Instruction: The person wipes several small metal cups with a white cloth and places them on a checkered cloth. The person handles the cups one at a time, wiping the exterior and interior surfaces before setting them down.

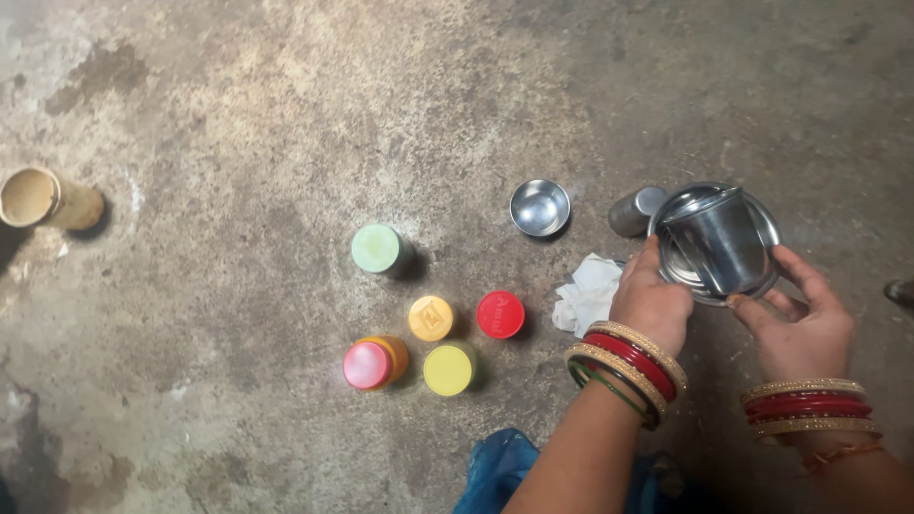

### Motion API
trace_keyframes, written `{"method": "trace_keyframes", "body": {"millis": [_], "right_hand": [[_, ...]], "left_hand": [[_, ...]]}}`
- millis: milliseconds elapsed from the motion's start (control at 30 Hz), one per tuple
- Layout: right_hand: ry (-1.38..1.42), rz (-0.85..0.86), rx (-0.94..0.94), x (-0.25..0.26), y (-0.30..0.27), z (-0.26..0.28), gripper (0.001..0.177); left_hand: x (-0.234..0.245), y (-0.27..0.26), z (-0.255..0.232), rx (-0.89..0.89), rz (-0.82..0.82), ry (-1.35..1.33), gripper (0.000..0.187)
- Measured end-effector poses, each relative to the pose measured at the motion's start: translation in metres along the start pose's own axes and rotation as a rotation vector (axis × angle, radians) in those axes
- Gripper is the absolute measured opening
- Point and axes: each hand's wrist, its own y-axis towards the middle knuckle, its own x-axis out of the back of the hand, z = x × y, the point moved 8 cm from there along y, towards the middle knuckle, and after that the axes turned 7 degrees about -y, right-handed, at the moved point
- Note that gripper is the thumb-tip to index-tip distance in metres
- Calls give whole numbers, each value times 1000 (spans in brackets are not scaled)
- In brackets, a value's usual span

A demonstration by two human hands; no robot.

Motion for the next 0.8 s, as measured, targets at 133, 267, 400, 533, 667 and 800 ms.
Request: {"method": "trace_keyframes", "body": {"millis": [133, 267, 400, 533, 667, 800], "right_hand": [[-117, 24, -8, -10, 19, -30, 65], [-94, 61, 64, -18, 45, -64, 65], [-114, 85, 149, -28, 65, -96, 64], [-81, 102, 175, -39, 82, -128, 65], [-132, 89, 200, -51, 93, -157, 66], [-87, 79, 226, -62, 101, -182, 66]], "left_hand": [[-9, 16, 25, 76, -50, 5, 77], [-23, 34, 57, 83, -88, -21, 78], [-36, 56, 94, 87, -95, 0, 76], [-45, 77, 126, 87, -109, 50, 77], [-50, 95, 157, 103, -99, 46, 79], [-55, 111, 186, 112, -88, 93, 80]]}}
